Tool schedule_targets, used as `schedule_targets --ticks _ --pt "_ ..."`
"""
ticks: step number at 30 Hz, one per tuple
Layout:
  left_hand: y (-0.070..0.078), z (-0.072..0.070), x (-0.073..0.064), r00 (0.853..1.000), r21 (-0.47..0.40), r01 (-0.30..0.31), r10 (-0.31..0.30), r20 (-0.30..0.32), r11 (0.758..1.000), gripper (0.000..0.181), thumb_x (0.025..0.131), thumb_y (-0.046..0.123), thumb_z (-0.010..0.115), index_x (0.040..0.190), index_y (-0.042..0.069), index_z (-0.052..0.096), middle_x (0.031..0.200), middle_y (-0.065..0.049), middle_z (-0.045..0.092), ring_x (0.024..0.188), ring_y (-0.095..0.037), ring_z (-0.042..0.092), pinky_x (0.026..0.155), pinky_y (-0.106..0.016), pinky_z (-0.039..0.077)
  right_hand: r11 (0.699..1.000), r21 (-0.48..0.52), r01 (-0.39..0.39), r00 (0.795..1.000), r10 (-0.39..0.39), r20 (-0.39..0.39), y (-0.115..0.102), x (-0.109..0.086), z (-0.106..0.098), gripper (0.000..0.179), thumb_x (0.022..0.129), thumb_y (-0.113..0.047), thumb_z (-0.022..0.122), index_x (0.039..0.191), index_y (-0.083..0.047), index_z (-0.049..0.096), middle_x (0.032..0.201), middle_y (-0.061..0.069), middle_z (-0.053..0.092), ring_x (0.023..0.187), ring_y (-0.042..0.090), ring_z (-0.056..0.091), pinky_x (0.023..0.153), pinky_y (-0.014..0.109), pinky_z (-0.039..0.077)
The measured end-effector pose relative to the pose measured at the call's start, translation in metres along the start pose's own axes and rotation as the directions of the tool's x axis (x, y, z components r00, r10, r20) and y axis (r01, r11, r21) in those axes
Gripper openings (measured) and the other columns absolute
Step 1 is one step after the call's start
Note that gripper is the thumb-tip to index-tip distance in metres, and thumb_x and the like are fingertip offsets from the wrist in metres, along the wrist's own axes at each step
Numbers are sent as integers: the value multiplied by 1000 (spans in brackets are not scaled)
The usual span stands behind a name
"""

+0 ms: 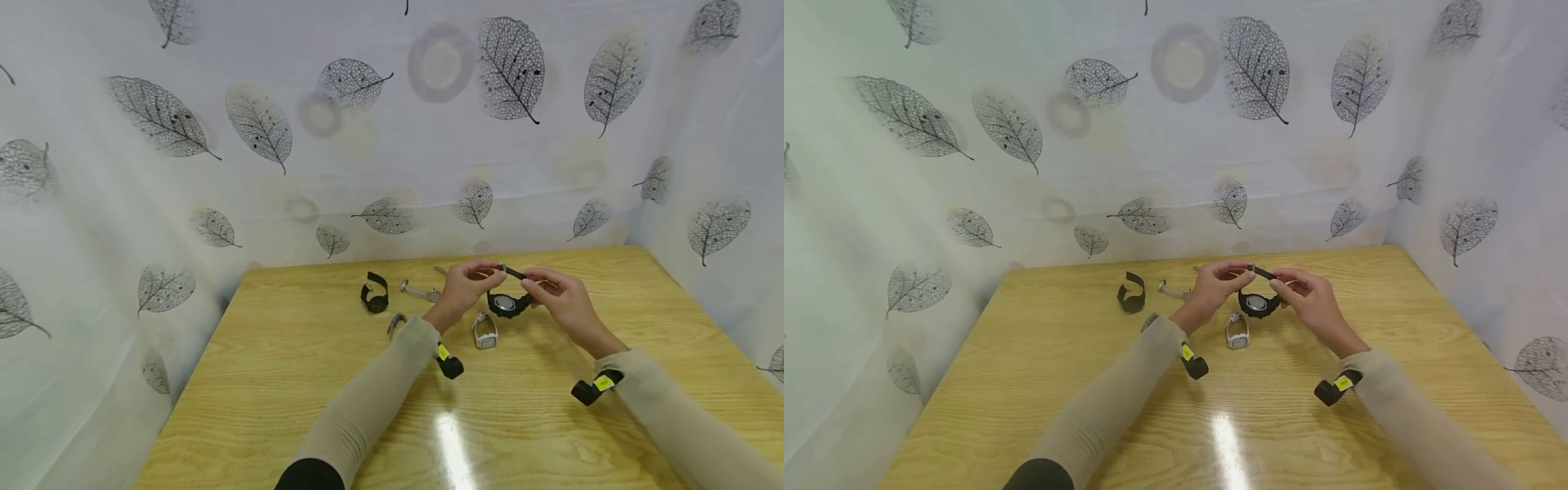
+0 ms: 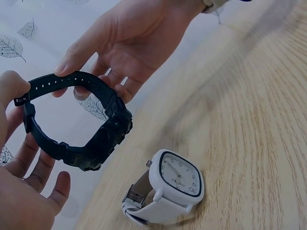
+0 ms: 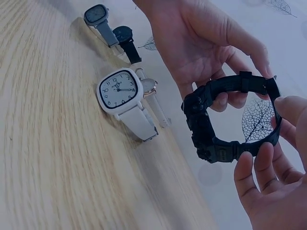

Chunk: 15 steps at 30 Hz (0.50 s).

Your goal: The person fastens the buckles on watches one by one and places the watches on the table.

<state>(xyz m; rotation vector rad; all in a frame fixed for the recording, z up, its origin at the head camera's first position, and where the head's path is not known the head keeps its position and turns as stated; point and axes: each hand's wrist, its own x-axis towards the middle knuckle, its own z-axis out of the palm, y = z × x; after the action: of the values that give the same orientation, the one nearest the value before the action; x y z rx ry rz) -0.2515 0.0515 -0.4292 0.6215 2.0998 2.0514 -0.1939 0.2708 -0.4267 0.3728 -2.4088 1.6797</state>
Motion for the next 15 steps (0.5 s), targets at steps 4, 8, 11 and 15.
schedule_targets --ticks 4,8,11,15 --pt "1 -1 0 1000 -9 16 -16 0 1000 27 95 27 77 121 19 76 107 8 68 97 -10 66 89 -42 59 1000 1 -16 1000 16 -12 1 0 3 36 104 -24 65 133 -3 66 108 8 68 81 22 68 73 33 61" --pt "2 -1 -1 999 -14 37 -37 2 999 28 95 27 77 122 19 76 108 7 69 98 -10 66 89 -39 59 1000 2 -13 1000 13 -11 3 0 6 37 104 -24 65 134 -2 65 109 12 68 80 22 67 73 34 61" --pt "4 -1 0 999 -19 50 -50 1 999 29 95 27 77 122 18 76 107 6 70 97 -8 66 85 -30 58 1000 2 -19 1000 19 -13 3 0 8 37 104 -25 65 134 -3 65 109 12 68 80 22 67 73 34 61" --pt "5 -1 0 998 -53 68 -69 -6 996 30 95 29 77 123 17 76 107 7 72 97 -9 68 84 -29 58 999 26 -19 1000 19 -19 1 0 9 39 104 -25 64 136 -3 64 110 6 67 82 19 67 72 32 61"
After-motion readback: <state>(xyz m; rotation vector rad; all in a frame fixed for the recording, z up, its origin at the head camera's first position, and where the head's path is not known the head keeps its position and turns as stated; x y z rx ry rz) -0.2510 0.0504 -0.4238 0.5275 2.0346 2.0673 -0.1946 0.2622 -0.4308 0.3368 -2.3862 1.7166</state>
